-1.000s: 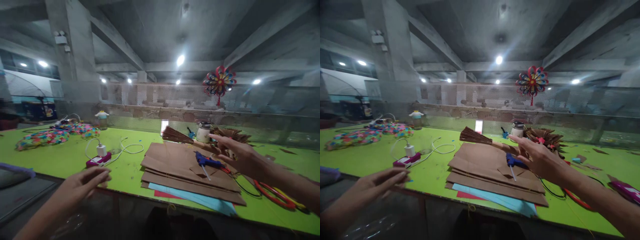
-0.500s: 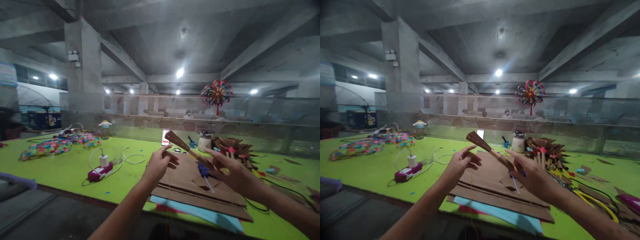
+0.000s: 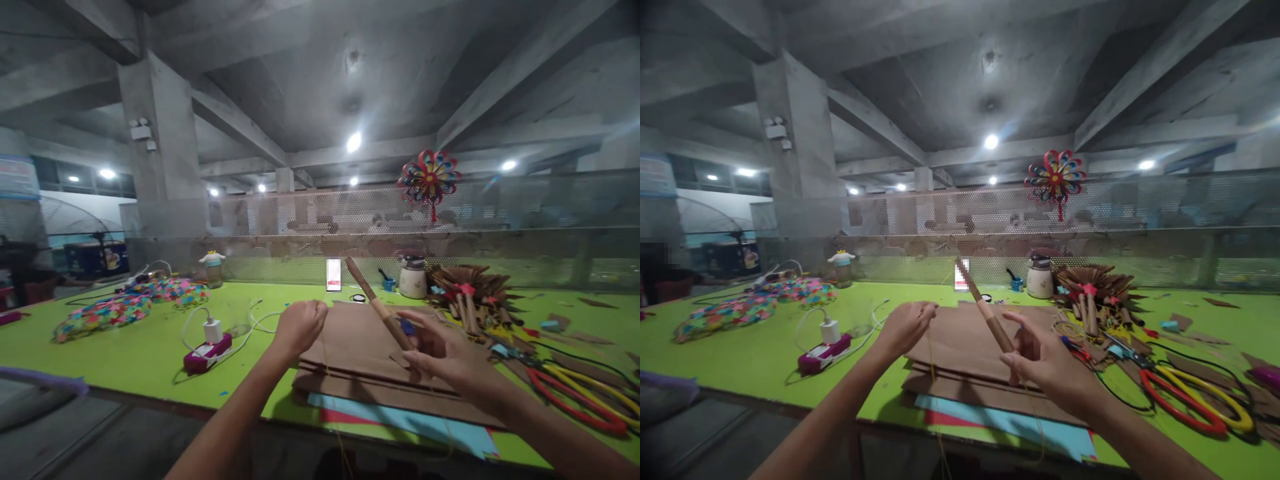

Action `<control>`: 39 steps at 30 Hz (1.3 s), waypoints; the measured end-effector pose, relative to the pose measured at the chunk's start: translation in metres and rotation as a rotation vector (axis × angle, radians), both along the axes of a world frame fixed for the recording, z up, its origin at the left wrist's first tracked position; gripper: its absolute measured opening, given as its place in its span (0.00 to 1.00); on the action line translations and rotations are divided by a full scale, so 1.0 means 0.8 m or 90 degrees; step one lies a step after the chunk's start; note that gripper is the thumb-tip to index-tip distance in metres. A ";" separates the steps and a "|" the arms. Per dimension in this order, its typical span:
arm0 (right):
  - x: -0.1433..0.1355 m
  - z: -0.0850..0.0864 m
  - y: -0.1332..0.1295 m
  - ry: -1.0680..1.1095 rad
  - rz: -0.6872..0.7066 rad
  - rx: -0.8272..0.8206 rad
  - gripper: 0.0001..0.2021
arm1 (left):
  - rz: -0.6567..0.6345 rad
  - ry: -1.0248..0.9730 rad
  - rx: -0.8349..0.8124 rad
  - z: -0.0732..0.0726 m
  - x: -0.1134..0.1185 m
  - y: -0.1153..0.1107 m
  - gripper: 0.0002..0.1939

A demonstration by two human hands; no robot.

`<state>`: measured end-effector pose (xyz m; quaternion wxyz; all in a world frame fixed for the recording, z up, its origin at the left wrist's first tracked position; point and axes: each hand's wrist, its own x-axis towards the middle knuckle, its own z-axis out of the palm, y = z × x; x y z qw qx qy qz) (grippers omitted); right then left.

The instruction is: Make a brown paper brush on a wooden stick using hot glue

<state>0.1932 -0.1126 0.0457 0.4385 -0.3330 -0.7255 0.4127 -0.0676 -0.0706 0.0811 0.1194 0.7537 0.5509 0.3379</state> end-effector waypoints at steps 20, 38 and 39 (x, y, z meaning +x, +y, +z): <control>0.003 -0.004 -0.013 0.021 -0.037 -0.021 0.31 | -0.136 -0.326 -0.098 0.025 -0.013 -0.006 0.32; 0.010 -0.026 -0.002 0.125 -0.132 -0.004 0.34 | -0.081 -0.199 0.321 -0.057 0.112 -0.037 0.09; 0.007 -0.026 -0.004 0.131 -0.127 -0.010 0.34 | -0.098 -0.193 0.316 -0.057 0.113 -0.043 0.09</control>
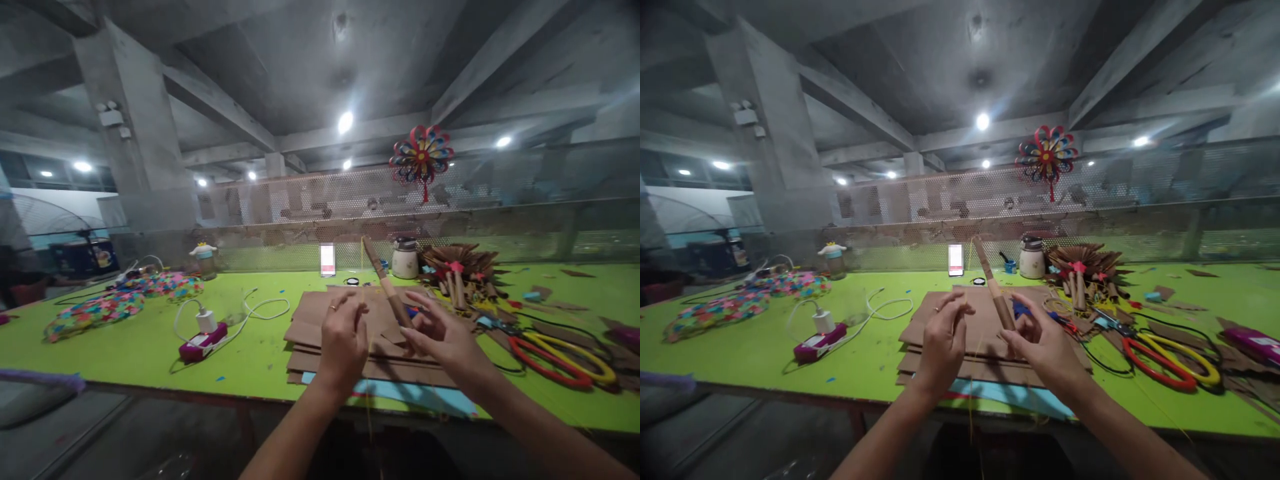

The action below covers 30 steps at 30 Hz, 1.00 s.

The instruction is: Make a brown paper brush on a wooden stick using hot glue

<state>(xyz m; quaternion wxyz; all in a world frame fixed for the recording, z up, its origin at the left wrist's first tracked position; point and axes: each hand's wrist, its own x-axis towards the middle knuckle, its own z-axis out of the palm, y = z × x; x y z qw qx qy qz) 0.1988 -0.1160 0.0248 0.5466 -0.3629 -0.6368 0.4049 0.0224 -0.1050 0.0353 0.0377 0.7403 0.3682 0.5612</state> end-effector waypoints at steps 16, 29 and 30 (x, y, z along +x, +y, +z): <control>-0.055 -0.011 -0.023 -0.130 -0.182 0.217 0.30 | -0.201 -0.195 -0.340 0.008 0.014 -0.025 0.17; -0.094 -0.024 -0.014 -0.233 -0.270 0.336 0.31 | -0.241 -0.391 -0.426 -0.015 0.009 -0.016 0.17; -0.091 -0.025 -0.017 -0.247 -0.238 0.343 0.31 | -0.231 -0.392 -0.425 -0.016 0.006 -0.014 0.17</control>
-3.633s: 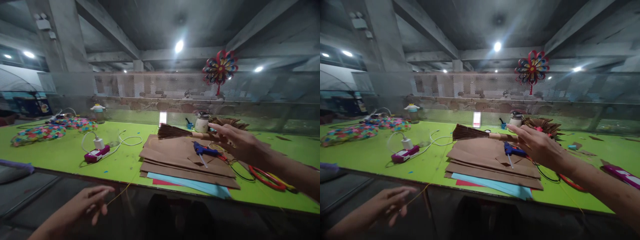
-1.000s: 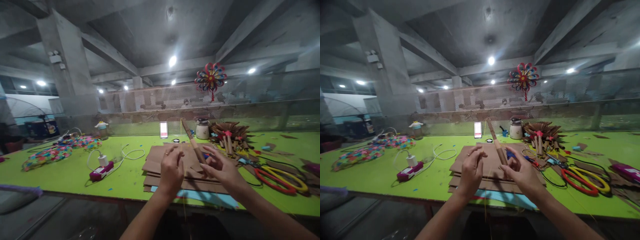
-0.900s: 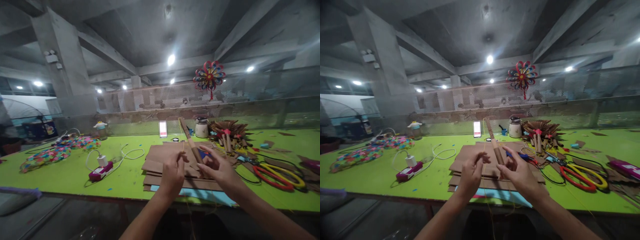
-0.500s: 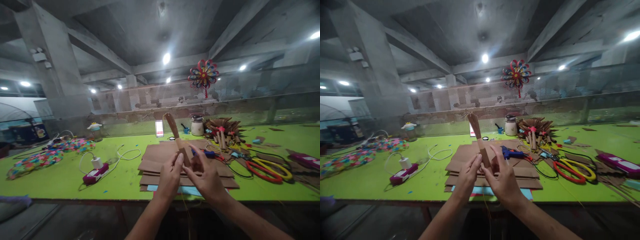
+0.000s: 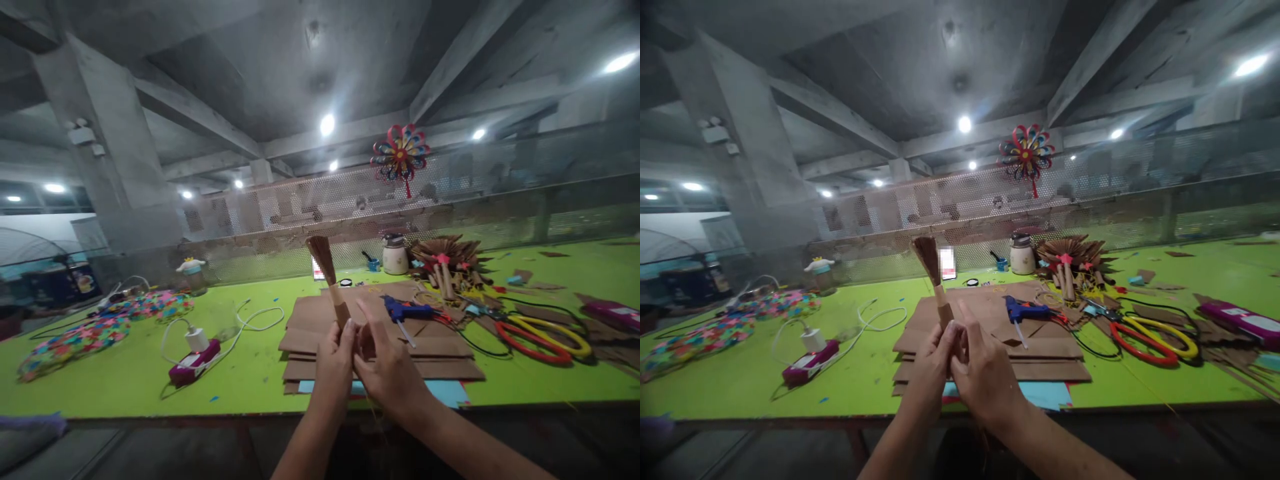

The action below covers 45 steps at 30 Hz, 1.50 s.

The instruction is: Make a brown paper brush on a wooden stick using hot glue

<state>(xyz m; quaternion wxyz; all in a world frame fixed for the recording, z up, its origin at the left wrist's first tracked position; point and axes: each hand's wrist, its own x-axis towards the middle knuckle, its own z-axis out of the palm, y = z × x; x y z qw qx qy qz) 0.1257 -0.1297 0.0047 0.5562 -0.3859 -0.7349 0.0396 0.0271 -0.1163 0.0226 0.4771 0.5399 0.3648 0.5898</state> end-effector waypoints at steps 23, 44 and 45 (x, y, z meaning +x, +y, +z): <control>0.030 0.046 0.029 0.220 0.338 -0.366 0.17 | 0.006 0.113 -0.006 -0.013 -0.037 -0.034 0.20; -0.009 -0.006 -0.014 -0.144 0.109 -0.091 0.08 | -0.081 -0.202 -0.056 -0.013 -0.028 -0.035 0.17; -0.009 -0.006 -0.014 -0.141 0.120 -0.110 0.08 | -0.082 -0.213 -0.062 -0.013 -0.026 -0.036 0.17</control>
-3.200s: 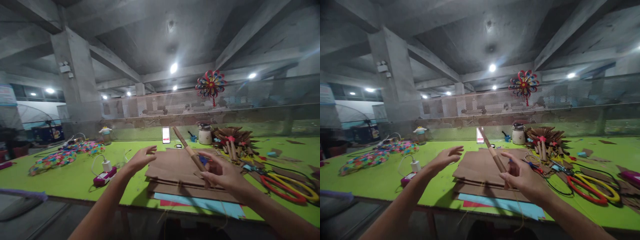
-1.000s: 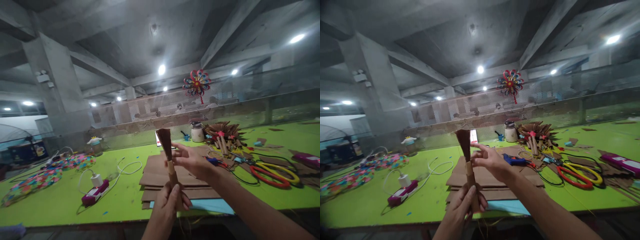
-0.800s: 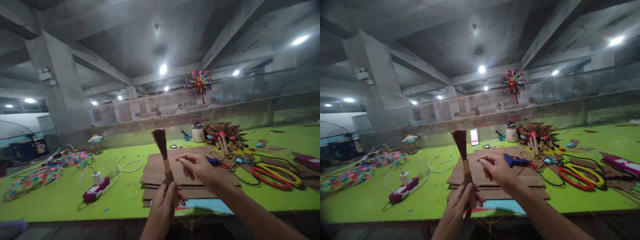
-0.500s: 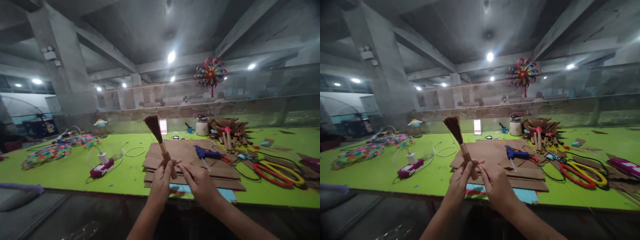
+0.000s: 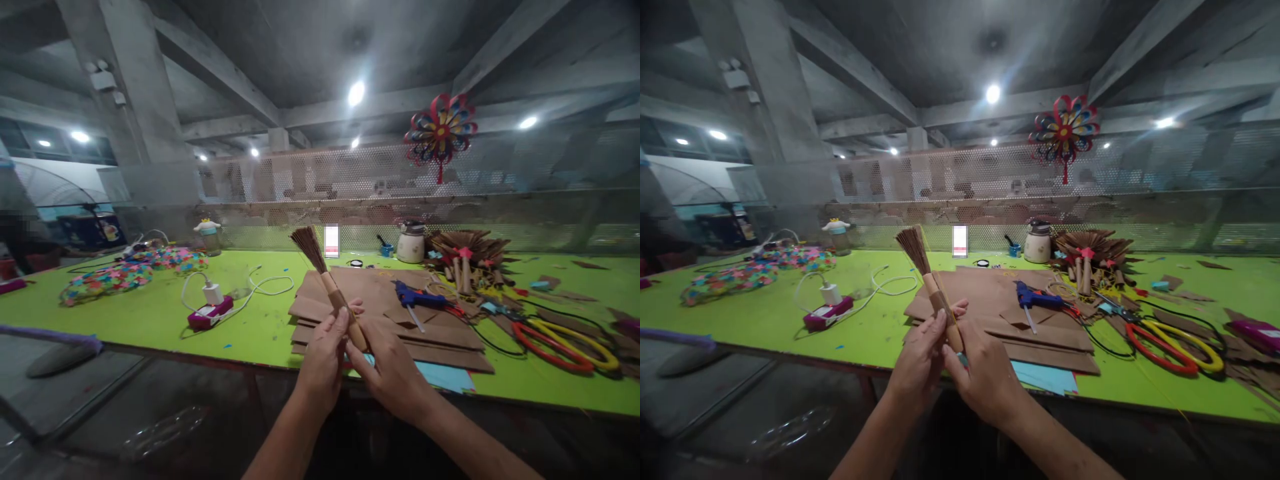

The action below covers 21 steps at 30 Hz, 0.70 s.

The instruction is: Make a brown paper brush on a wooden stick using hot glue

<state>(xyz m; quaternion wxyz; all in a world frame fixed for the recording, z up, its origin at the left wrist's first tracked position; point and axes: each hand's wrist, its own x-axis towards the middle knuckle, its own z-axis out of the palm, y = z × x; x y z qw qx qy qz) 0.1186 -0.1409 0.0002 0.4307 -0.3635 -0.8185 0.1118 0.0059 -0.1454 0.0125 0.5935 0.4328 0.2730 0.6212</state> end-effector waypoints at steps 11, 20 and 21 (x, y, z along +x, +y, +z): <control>-0.001 -0.017 0.010 0.017 0.010 -0.102 0.12 | 0.075 -0.003 -0.026 -0.009 0.017 -0.005 0.18; -0.004 -0.017 0.020 0.152 0.127 -0.152 0.11 | 0.220 0.193 0.078 -0.034 0.021 0.000 0.15; -0.006 -0.016 0.019 0.164 0.141 -0.167 0.11 | 0.251 0.228 0.096 -0.035 0.020 -0.001 0.14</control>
